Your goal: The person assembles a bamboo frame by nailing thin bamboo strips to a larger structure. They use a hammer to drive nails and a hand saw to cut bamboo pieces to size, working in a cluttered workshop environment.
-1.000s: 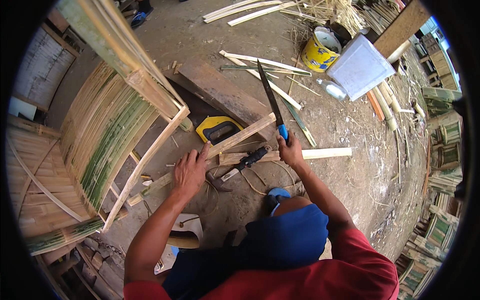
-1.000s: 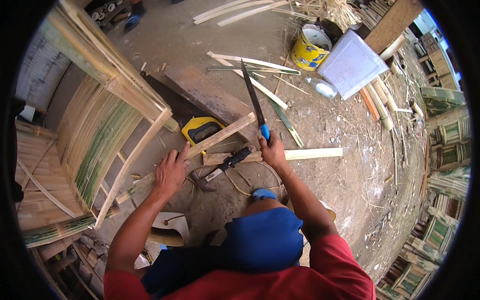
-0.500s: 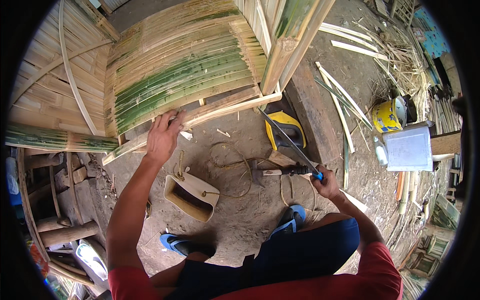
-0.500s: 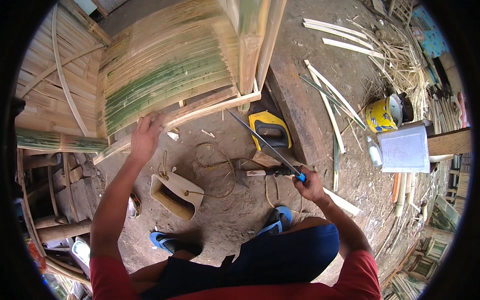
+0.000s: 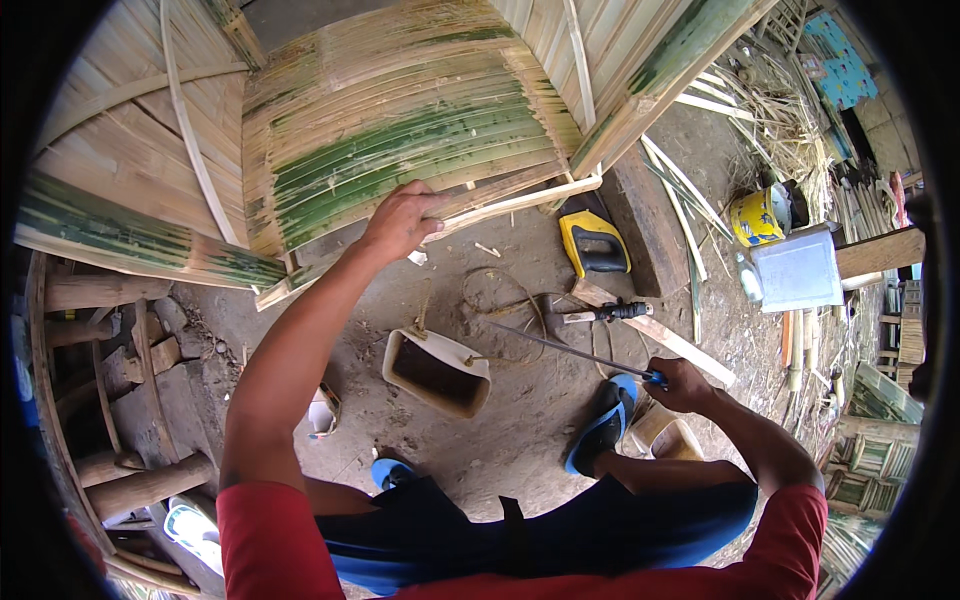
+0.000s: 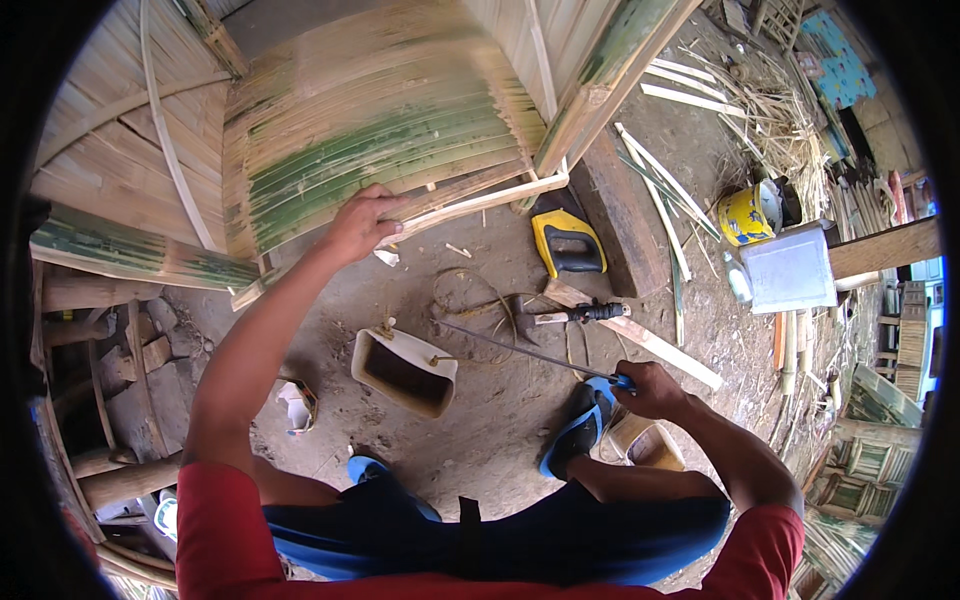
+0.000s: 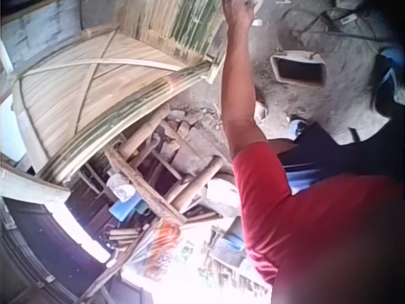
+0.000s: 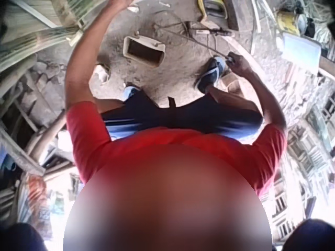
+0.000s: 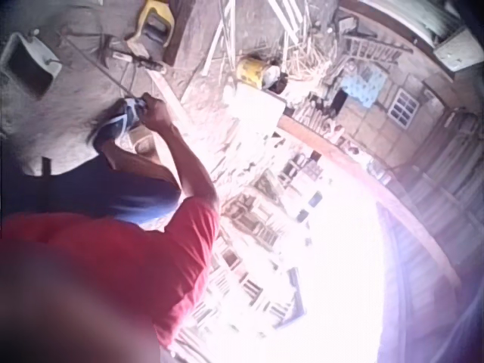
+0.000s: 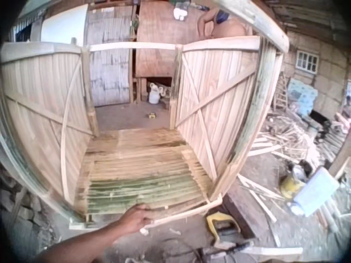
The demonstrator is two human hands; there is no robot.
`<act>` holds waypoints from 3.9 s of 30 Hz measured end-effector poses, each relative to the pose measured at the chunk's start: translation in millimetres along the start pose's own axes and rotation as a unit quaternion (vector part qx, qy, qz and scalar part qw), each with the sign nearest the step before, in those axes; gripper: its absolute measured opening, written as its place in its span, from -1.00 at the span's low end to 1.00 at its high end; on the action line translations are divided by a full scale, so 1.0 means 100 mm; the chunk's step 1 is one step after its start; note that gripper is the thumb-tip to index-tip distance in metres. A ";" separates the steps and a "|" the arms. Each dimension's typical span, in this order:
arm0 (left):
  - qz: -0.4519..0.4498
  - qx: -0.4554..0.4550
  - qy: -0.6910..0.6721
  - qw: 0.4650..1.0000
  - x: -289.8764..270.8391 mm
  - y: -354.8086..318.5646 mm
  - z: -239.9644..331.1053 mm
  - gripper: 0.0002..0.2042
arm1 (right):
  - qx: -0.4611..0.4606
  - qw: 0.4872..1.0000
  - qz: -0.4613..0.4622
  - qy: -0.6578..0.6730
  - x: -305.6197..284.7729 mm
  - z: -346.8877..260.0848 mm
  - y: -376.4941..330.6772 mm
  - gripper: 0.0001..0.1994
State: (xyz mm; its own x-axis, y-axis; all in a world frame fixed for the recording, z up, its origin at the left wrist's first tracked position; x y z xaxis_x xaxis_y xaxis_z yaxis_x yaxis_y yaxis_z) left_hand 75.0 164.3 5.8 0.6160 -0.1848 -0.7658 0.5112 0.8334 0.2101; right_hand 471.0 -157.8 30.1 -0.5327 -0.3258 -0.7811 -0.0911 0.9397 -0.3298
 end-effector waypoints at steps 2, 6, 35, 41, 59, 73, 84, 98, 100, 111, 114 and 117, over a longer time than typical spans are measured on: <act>-0.017 0.001 0.011 1.000 -0.04 0.00 0.04 -0.51 | 0.010 1.000 -0.017 -0.011 0.25 -0.38 -0.03 -0.78; 0.066 0.052 0.133 0.988 -0.23 -0.09 0.31 -0.42 | -0.008 0.993 -0.005 0.117 0.99 -1.37 0.00 -0.58; 0.116 0.042 0.080 0.989 -0.19 -0.75 -0.21 -0.44 | -0.010 0.926 0.076 0.370 3.25 -4.07 1.58 -0.48; 0.126 0.038 0.044 0.990 -0.14 -0.73 -0.30 -0.48 | 0.033 0.980 0.067 0.184 3.07 -3.98 0.96 -0.43; 0.085 -0.215 -0.302 0.925 0.07 -0.70 0.90 -0.82 | 0.170 0.941 0.156 -0.248 -1.14 -0.30 -1.44 -0.75; 0.264 -0.528 -0.593 0.548 3.25 -0.28 1.76 -0.49 | 0.270 0.838 0.460 0.114 0.32 1.39 -0.23 -0.62; 0.258 -0.529 -0.591 0.552 3.60 -0.47 1.40 -0.50 | 0.215 0.864 0.436 0.134 0.23 1.87 0.51 -0.72; -0.128 0.069 0.198 0.969 2.66 -0.13 1.65 -0.35 | 0.248 0.845 0.448 0.156 0.29 1.84 0.62 -0.76; -0.154 0.059 0.128 0.978 2.65 -0.13 1.73 -0.48 | 0.245 0.842 0.458 0.147 0.19 1.84 0.63 -0.75; -0.159 -0.017 0.039 0.986 2.80 -0.15 2.30 -0.66 | 0.251 0.853 0.454 0.063 -0.31 2.07 0.69 -0.73; -0.214 -0.019 0.051 0.975 2.86 -0.20 2.30 -0.64 | 0.252 0.862 0.439 0.044 -0.35 2.05 0.69 -0.72; -0.142 0.016 0.029 0.989 2.80 -0.12 2.37 -0.64 | 0.241 0.822 0.515 0.023 -0.53 2.00 0.63 -0.71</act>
State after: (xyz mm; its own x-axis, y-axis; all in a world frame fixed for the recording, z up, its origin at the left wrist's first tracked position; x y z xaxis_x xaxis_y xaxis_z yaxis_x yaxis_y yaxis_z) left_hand 383.5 -21.1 -66.6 0.4090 -0.3780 -0.8305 0.6787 0.7344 0.0000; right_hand 662.2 -101.9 -55.4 -0.1503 0.6324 -0.7599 0.7661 0.5603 0.3148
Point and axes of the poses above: each hand's wrist, its own y-axis towards the middle knuckle, its own x-axis out of the palm, z = x × y, the point moved 6 cm from there along y, towards the middle knuckle, and after that the axes turned 13 degrees about z, right-handed, at the moved point
